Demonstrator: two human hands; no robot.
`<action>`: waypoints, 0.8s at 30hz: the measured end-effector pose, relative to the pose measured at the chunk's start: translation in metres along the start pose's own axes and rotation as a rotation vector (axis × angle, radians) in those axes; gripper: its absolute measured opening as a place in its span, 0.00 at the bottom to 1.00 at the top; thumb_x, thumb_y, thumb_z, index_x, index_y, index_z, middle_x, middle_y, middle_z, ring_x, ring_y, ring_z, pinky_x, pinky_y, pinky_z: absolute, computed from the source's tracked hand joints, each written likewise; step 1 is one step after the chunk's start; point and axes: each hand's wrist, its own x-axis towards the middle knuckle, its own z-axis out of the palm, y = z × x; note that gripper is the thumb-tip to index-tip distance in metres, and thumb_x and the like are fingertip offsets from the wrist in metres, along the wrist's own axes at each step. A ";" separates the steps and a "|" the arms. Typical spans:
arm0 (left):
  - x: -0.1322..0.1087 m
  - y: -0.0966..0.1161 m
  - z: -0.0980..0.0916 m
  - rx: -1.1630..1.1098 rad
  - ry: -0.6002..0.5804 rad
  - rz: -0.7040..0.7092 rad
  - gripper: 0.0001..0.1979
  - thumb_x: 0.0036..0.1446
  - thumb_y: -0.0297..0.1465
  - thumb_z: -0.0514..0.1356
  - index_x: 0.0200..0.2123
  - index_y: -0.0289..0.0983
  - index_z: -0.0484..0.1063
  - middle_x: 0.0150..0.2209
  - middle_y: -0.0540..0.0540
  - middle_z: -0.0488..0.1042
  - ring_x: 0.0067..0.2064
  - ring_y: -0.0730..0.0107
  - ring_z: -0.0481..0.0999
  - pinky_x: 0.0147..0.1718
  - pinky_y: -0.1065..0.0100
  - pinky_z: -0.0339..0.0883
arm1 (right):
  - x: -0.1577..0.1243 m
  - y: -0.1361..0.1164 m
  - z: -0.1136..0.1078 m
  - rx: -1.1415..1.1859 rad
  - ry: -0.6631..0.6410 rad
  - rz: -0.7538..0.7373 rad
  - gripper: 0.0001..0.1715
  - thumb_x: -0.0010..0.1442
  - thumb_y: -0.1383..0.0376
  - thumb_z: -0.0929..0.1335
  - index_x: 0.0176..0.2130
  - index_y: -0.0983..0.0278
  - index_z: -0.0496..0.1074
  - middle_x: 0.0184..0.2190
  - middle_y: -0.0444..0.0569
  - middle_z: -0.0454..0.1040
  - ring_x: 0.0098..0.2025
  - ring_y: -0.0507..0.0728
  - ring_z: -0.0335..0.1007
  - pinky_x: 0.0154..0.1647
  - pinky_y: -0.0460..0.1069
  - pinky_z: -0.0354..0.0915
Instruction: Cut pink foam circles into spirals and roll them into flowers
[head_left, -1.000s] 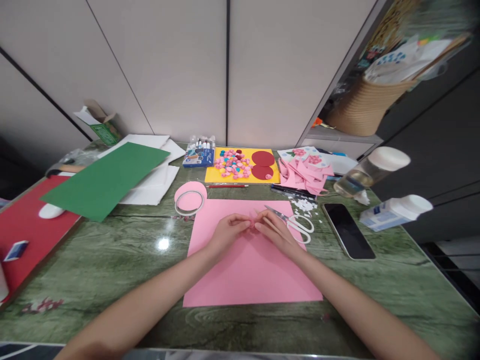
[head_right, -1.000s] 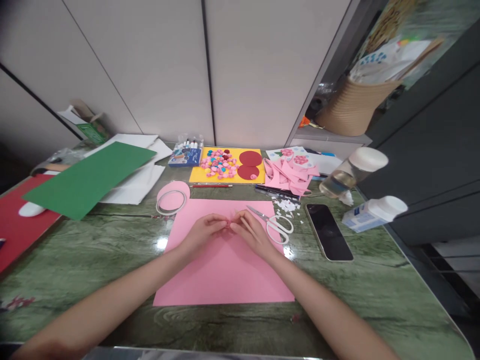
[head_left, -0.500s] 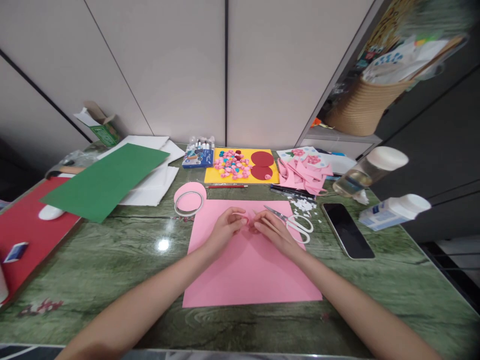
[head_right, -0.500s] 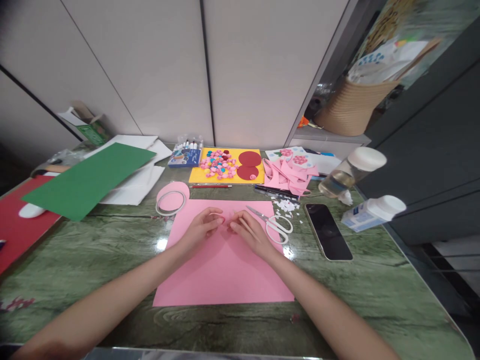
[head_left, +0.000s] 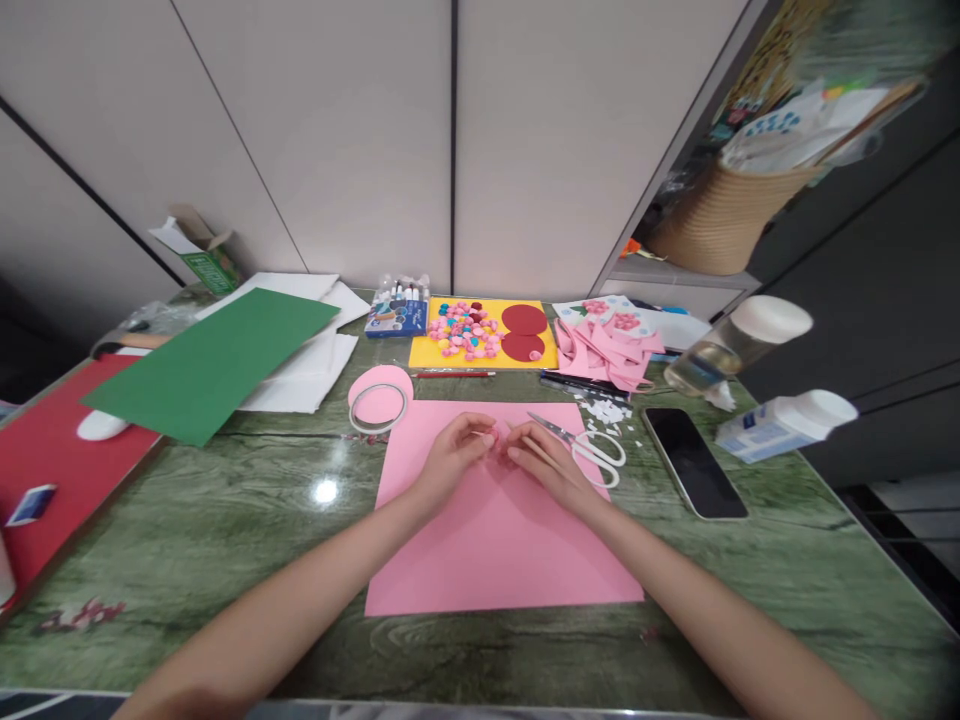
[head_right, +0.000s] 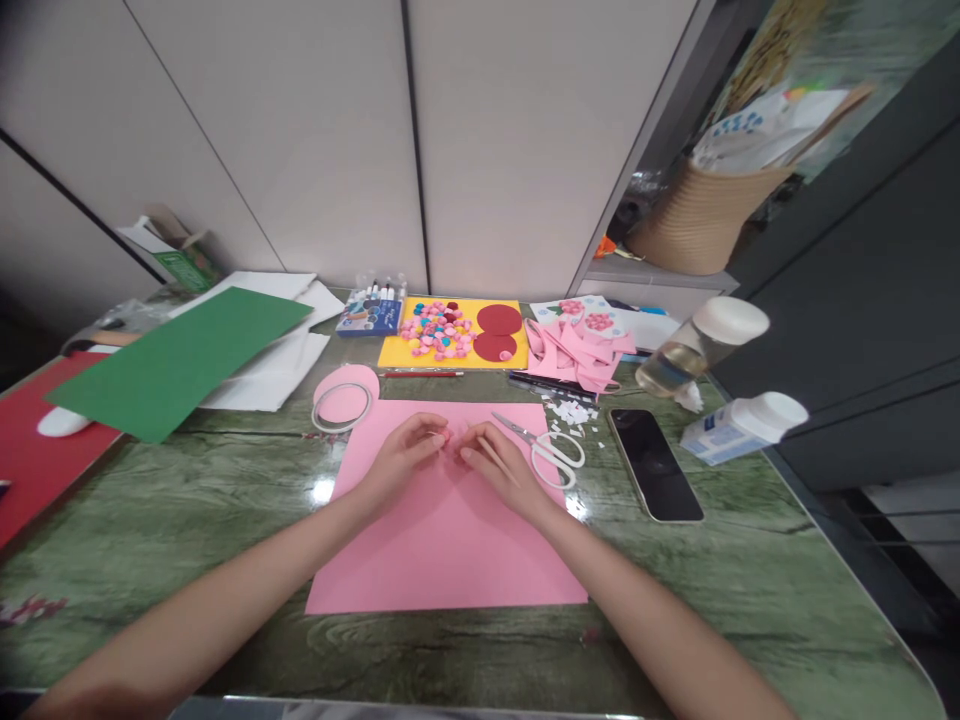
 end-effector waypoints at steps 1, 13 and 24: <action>0.001 -0.001 0.000 -0.039 -0.018 -0.013 0.12 0.47 0.34 0.63 0.35 0.37 0.70 0.33 0.47 0.72 0.34 0.72 0.70 0.32 0.72 0.60 | 0.000 0.000 0.000 -0.001 -0.005 -0.002 0.10 0.58 0.57 0.63 0.37 0.61 0.64 0.35 0.45 0.70 0.38 0.54 0.66 0.42 0.51 0.62; 0.005 -0.004 0.000 -0.174 0.018 -0.099 0.15 0.44 0.33 0.66 0.36 0.38 0.69 0.31 0.52 0.70 0.31 0.78 0.68 0.31 0.74 0.59 | 0.000 0.002 -0.002 0.005 -0.010 0.004 0.08 0.58 0.59 0.64 0.37 0.60 0.63 0.33 0.44 0.68 0.37 0.54 0.66 0.40 0.49 0.61; 0.000 0.007 0.002 -0.169 -0.030 -0.060 0.16 0.44 0.31 0.66 0.37 0.39 0.65 0.29 0.51 0.72 0.30 0.78 0.68 0.28 0.74 0.55 | 0.000 0.005 -0.002 -0.007 -0.014 0.001 0.08 0.59 0.60 0.63 0.38 0.61 0.64 0.36 0.46 0.69 0.39 0.55 0.67 0.42 0.51 0.62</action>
